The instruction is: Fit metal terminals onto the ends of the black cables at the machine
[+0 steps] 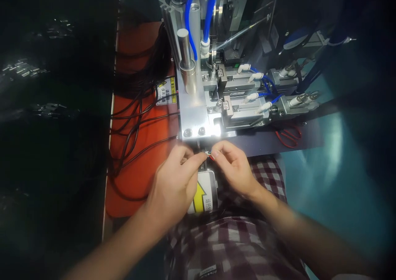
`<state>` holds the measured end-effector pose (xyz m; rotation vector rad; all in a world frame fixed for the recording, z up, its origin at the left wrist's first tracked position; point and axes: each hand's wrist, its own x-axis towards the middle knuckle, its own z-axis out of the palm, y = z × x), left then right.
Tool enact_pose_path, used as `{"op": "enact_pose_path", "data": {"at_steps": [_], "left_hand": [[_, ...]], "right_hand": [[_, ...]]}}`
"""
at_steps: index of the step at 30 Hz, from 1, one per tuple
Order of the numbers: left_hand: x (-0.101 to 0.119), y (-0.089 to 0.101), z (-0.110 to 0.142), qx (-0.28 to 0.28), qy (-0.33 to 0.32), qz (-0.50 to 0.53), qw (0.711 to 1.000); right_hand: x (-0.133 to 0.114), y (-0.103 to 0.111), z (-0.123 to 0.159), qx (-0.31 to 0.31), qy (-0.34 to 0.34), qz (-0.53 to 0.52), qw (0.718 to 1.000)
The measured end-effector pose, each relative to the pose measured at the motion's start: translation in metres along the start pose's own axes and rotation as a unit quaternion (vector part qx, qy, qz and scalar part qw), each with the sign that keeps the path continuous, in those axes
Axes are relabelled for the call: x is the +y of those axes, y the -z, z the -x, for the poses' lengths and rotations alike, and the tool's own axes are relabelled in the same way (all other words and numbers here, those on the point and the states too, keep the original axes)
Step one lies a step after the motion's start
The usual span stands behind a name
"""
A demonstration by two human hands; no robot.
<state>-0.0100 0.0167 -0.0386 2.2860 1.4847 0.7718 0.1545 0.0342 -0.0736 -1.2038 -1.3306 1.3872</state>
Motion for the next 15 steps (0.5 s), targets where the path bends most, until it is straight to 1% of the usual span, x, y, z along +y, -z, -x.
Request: {"op": "enact_pose_path", "data": {"at_steps": [4,15], "left_hand": [[0.0002,-0.0007,-0.0008,0.009,-0.018,-0.026,0.999],[0.001,-0.0003,-0.0021,-0.004,-0.047,-0.066,0.997]], "right_hand": [[0.0018,0.0011,0.0,-0.004,0.004,0.009,1.0],[0.0049,0.0027,0.0014,0.002,0.014,0.041,0.999]]}}
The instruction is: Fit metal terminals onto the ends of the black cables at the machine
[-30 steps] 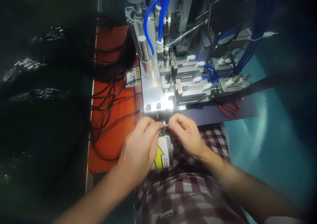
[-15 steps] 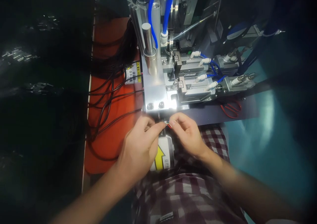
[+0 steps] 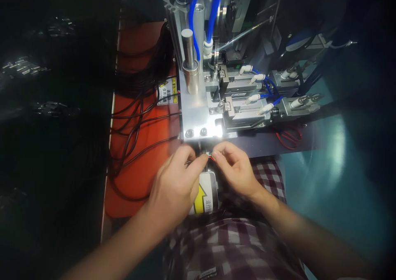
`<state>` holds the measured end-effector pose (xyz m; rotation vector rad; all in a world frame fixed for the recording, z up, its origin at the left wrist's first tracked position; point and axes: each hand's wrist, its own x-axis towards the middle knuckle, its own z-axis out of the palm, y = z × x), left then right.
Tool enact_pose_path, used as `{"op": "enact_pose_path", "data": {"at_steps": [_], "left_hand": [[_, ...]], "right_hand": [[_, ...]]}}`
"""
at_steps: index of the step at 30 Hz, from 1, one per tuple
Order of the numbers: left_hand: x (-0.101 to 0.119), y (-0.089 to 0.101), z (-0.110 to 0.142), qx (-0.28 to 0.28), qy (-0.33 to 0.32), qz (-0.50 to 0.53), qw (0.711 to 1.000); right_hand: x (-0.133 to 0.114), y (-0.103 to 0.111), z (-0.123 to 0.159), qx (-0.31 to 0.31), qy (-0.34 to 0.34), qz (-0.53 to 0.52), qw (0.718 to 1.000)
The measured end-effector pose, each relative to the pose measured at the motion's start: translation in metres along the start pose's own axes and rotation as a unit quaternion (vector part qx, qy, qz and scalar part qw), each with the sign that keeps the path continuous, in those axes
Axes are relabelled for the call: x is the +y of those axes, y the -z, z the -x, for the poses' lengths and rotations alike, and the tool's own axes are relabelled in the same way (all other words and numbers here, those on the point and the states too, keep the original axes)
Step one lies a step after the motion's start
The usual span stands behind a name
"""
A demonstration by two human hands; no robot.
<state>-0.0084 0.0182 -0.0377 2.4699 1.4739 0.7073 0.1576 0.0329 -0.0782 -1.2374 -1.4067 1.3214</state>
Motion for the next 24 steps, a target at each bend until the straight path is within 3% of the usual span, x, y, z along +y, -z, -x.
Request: {"op": "enact_pose_path", "data": {"at_steps": [17,24], "left_hand": [[0.0017,-0.0004,-0.003,0.0,-0.026,-0.007,1.0],[0.0007,-0.0009,-0.0017,0.004,-0.023,-0.006,1.0]], "right_hand": [[-0.0017,-0.0078,0.0022,0.046,-0.002,-0.019,0.999],[-0.0053,-0.0094,0.0079,0.059,-0.016,0.037,0.997]]}}
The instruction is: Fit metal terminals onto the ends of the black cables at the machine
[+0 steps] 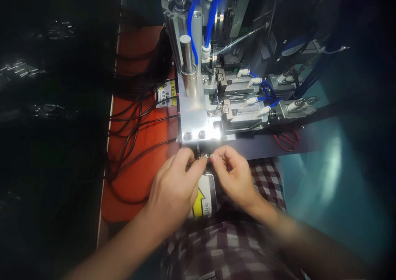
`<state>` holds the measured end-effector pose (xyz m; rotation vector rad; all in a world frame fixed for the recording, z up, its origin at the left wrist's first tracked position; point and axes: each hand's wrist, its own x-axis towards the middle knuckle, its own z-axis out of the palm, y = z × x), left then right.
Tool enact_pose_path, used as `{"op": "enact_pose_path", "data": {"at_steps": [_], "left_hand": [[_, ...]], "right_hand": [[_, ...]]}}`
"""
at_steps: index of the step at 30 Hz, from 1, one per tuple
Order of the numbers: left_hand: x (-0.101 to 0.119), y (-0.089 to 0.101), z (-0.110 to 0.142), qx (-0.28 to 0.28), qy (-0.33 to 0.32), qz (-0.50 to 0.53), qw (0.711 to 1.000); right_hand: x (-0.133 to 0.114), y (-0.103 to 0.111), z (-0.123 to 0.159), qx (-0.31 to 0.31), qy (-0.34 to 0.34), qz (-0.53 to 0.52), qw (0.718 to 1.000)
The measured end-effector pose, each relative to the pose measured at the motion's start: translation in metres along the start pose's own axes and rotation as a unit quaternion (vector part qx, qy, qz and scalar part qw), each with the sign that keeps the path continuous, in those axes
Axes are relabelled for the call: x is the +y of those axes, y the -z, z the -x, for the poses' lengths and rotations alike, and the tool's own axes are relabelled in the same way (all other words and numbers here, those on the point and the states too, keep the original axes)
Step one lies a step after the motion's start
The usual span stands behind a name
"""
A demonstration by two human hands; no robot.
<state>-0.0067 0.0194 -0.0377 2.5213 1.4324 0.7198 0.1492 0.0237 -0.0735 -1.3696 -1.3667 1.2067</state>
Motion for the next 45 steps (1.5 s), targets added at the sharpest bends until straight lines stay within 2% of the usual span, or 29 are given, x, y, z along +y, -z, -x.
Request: {"op": "enact_pose_path", "data": {"at_steps": [2,8,14,23,31,34,39,45], "left_hand": [[0.0,0.0,0.0,0.002,0.0,0.0,1.0],[0.001,0.0,-0.004,0.009,0.006,0.001,1.0],[0.0,-0.001,-0.002,0.012,0.012,0.006,1.0],[-0.001,-0.002,-0.001,0.01,0.017,0.008,1.0],[0.0,-0.001,0.0,0.008,0.011,-0.003,1.0],[-0.001,-0.001,-0.001,0.006,0.011,-0.006,1.0],[0.0,-0.001,-0.001,0.009,0.012,-0.001,1.0],[0.0,-0.002,0.0,0.013,0.018,0.003,1.0]], "right_hand": [[-0.001,-0.001,0.001,0.005,-0.009,-0.008,1.0],[-0.008,-0.003,-0.002,-0.021,-0.11,-0.112,0.987],[-0.006,0.0,-0.002,-0.026,-0.122,-0.129,0.984],[-0.01,0.004,0.004,0.007,-0.065,-0.049,0.997],[-0.004,0.006,0.0,-0.006,-0.026,-0.008,1.0],[-0.004,0.008,0.0,-0.014,-0.034,-0.006,0.999],[-0.009,0.012,-0.003,-0.042,-0.088,-0.025,0.995],[-0.011,0.016,-0.003,-0.022,-0.053,-0.005,0.998]]}}
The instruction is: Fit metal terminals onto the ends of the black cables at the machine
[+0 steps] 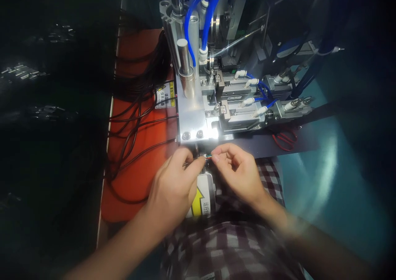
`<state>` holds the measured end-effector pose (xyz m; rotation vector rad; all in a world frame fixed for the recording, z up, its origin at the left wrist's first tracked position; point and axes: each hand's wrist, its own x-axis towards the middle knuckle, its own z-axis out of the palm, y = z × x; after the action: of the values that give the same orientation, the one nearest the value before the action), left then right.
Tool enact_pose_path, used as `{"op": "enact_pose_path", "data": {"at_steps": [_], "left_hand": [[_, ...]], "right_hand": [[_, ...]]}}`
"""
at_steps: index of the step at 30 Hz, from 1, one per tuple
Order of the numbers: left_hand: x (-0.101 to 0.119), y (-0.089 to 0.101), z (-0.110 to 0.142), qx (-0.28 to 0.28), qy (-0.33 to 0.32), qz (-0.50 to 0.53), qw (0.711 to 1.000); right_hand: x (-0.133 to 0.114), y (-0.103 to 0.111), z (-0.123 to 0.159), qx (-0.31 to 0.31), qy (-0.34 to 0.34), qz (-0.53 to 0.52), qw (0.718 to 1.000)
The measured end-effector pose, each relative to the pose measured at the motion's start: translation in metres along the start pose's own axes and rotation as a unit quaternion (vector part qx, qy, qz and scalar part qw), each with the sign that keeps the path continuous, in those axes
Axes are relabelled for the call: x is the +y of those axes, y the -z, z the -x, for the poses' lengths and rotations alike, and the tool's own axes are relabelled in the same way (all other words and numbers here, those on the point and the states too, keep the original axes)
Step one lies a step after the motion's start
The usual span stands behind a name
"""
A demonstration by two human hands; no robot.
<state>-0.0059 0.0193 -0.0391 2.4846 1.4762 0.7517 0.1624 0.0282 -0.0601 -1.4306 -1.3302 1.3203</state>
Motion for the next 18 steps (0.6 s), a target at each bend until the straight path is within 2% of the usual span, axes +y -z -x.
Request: {"op": "enact_pose_path", "data": {"at_steps": [10,18], "left_hand": [[-0.0001,-0.0006,-0.0002,-0.004,0.0,-0.001,1.0],[0.0002,0.0,0.0001,-0.007,0.008,-0.001,1.0]], "right_hand": [[0.0008,-0.0026,-0.0035,-0.005,0.045,0.039,0.998],[0.0011,-0.0071,-0.0019,-0.004,0.043,0.047,0.998]]}}
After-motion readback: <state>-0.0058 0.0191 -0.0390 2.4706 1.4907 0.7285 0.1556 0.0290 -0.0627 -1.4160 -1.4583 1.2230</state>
